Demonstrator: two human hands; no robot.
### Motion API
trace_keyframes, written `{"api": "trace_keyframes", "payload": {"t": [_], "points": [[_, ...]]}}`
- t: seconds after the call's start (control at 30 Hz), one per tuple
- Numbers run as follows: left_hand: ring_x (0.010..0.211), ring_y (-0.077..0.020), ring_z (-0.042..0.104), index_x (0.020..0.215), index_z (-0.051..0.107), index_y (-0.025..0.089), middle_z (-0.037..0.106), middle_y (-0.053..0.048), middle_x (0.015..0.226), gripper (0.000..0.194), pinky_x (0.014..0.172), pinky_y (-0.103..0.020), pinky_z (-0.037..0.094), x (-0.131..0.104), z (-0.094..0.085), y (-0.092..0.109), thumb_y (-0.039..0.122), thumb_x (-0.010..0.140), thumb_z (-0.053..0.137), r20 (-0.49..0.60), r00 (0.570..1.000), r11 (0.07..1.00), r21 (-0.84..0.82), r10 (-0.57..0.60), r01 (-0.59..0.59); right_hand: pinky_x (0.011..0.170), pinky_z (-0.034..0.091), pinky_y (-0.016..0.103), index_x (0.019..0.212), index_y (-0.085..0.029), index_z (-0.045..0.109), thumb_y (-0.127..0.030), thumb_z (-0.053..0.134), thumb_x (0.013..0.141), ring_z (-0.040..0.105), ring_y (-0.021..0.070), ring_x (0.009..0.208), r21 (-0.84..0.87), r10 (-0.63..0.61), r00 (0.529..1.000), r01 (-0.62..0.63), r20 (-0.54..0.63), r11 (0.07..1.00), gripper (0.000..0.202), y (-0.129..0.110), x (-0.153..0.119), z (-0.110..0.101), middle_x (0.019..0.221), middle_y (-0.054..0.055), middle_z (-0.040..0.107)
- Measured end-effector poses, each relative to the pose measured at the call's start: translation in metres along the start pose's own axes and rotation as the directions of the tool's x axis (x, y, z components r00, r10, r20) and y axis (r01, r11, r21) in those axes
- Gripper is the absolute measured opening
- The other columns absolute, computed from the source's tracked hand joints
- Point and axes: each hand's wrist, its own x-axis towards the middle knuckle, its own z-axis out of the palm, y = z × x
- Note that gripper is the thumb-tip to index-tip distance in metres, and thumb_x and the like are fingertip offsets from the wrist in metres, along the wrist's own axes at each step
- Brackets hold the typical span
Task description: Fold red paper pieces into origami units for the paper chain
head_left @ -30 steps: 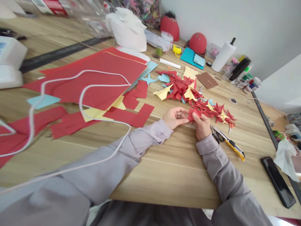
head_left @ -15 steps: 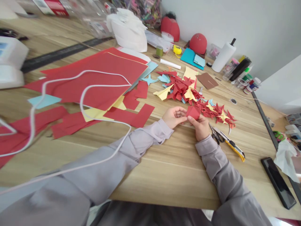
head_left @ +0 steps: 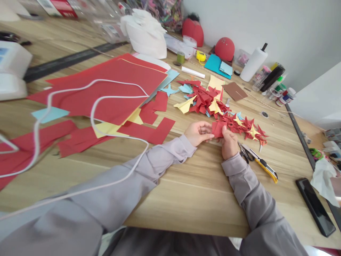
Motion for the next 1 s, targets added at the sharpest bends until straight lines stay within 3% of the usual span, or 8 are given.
{"api": "trace_keyframes", "payload": {"t": [0.5, 0.8, 1.0], "points": [[0.050, -0.0114, 0.057, 0.080, 0.055, 0.010, 0.061, 0.001, 0.059, 0.045, 0.045, -0.024, 0.048, -0.0005, -0.0011, 0.0041, 0.017, 0.042, 0.078, -0.020, 1.000, 1.000, -0.001, -0.012, 0.012, 0.046, 0.037, 0.025, 0.059, -0.017, 0.056, -0.056, 0.050, 0.073, 0.045, 0.0104, 0.048, -0.041, -0.010, 1.000, 0.009, -0.021, 0.999, 0.041, -0.0021, 0.0007, 0.0008, 0.051, -0.001, 0.053], [0.055, -0.0115, 0.059, 0.079, 0.055, 0.010, 0.064, -0.002, 0.065, 0.039, 0.048, -0.023, 0.048, 0.0006, -0.0013, 0.0005, 0.020, 0.048, 0.076, -0.067, 0.998, 0.999, 0.027, 0.019, -0.017, 0.048, 0.037, 0.023, 0.060, -0.018, 0.060, -0.040, 0.069, 0.060, 0.043, 0.0080, 0.048, -0.061, -0.081, 0.995, 0.085, 0.062, 0.995, 0.024, -0.0081, -0.0040, 0.0043, 0.055, -0.004, 0.056], [0.068, -0.0141, 0.062, 0.082, 0.058, 0.012, 0.065, -0.002, 0.072, 0.039, 0.062, -0.027, 0.050, 0.0023, -0.0044, 0.0014, 0.023, 0.049, 0.076, -0.125, 0.991, 0.997, -0.040, 0.054, -0.059, 0.053, 0.040, 0.024, 0.061, -0.018, 0.063, -0.037, 0.070, 0.061, 0.047, 0.0086, 0.051, -0.103, -0.067, 0.985, 0.084, 0.156, 0.991, 0.020, -0.0077, -0.0053, 0.0041, 0.057, -0.003, 0.059]]}}
